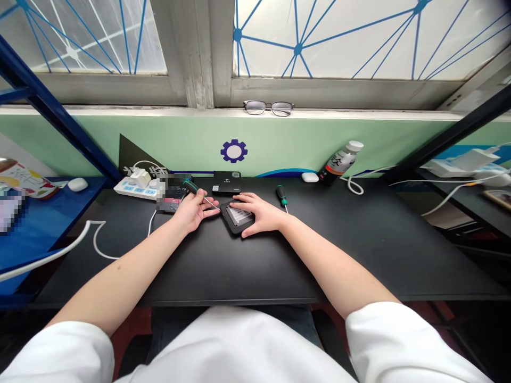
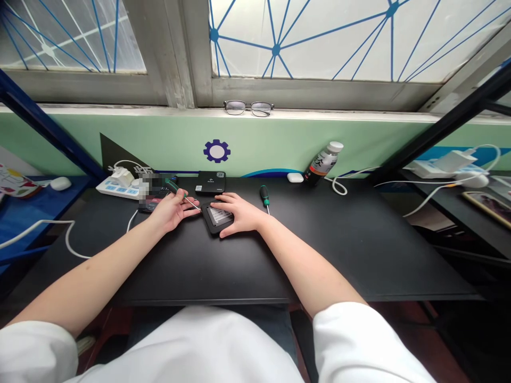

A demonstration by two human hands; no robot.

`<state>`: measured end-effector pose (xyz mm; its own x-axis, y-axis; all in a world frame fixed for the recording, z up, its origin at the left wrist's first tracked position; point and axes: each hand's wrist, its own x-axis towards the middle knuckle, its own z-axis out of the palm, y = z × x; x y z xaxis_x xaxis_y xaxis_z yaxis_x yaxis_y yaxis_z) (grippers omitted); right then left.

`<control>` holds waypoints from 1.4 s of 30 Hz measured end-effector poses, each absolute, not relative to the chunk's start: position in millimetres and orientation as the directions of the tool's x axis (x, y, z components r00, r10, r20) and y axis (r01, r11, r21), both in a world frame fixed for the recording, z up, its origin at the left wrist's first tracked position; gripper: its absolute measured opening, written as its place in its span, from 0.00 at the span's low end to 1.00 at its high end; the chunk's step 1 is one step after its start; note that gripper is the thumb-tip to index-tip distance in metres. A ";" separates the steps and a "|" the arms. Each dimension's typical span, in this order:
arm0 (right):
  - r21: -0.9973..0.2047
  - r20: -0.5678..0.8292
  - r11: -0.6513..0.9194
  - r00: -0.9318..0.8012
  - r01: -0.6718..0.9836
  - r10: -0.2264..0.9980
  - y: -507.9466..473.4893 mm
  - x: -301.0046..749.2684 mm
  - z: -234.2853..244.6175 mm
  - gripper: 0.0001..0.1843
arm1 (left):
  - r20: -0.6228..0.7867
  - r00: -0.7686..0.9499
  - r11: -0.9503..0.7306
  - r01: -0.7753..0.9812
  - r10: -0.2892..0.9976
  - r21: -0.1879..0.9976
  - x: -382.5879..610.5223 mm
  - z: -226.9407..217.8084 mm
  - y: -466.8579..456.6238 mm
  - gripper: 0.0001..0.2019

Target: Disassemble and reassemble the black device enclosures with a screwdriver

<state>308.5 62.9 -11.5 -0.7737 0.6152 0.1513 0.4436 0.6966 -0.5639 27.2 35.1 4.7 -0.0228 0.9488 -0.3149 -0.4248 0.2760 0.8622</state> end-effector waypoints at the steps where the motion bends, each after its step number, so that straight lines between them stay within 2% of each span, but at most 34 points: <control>1: -0.561 0.152 0.699 -0.775 0.444 0.614 62.6 308.3 -11.0 0.59 | -0.317 -0.023 0.278 -0.426 0.948 0.861 27.5 5.0 35.1 0.11; 5: -0.553 0.153 0.704 -0.776 0.446 0.612 62.1 307.2 -9.0 0.59 | -0.320 -0.041 0.272 -0.435 0.946 0.858 29.7 5.7 34.9 0.10; 14: -0.545 0.179 0.713 -0.770 0.440 0.612 63.8 306.9 -13.8 0.58 | -0.333 -0.009 0.294 -0.448 0.943 0.844 28.0 2.7 36.2 0.16; 33: -0.540 0.206 0.725 -0.769 0.428 0.606 62.0 305.2 -12.2 0.58 | -0.403 0.091 0.406 -0.386 0.911 0.829 37.8 8.2 23.7 0.13; 37: -0.541 0.193 0.718 -0.767 0.437 0.612 60.7 305.5 -10.6 0.57 | -0.394 0.059 0.389 -0.348 0.917 0.853 43.8 12.1 20.4 0.14; 39: -0.532 0.191 0.720 -0.766 0.445 0.614 59.8 305.9 -8.8 0.57 | -0.365 0.007 0.360 -0.196 0.931 0.912 45.7 14.5 19.4 0.14; 41: -0.520 0.187 0.723 -0.765 0.455 0.617 58.4 306.2 -6.8 0.56 | -0.303 -0.076 0.311 0.129 0.950 0.942 45.4 17.4 18.1 0.17; 42: -0.514 0.185 0.724 -0.764 0.460 0.618 57.7 306.2 -5.8 0.56 | -0.261 -0.112 0.283 0.296 0.959 0.912 44.2 19.2 17.5 0.19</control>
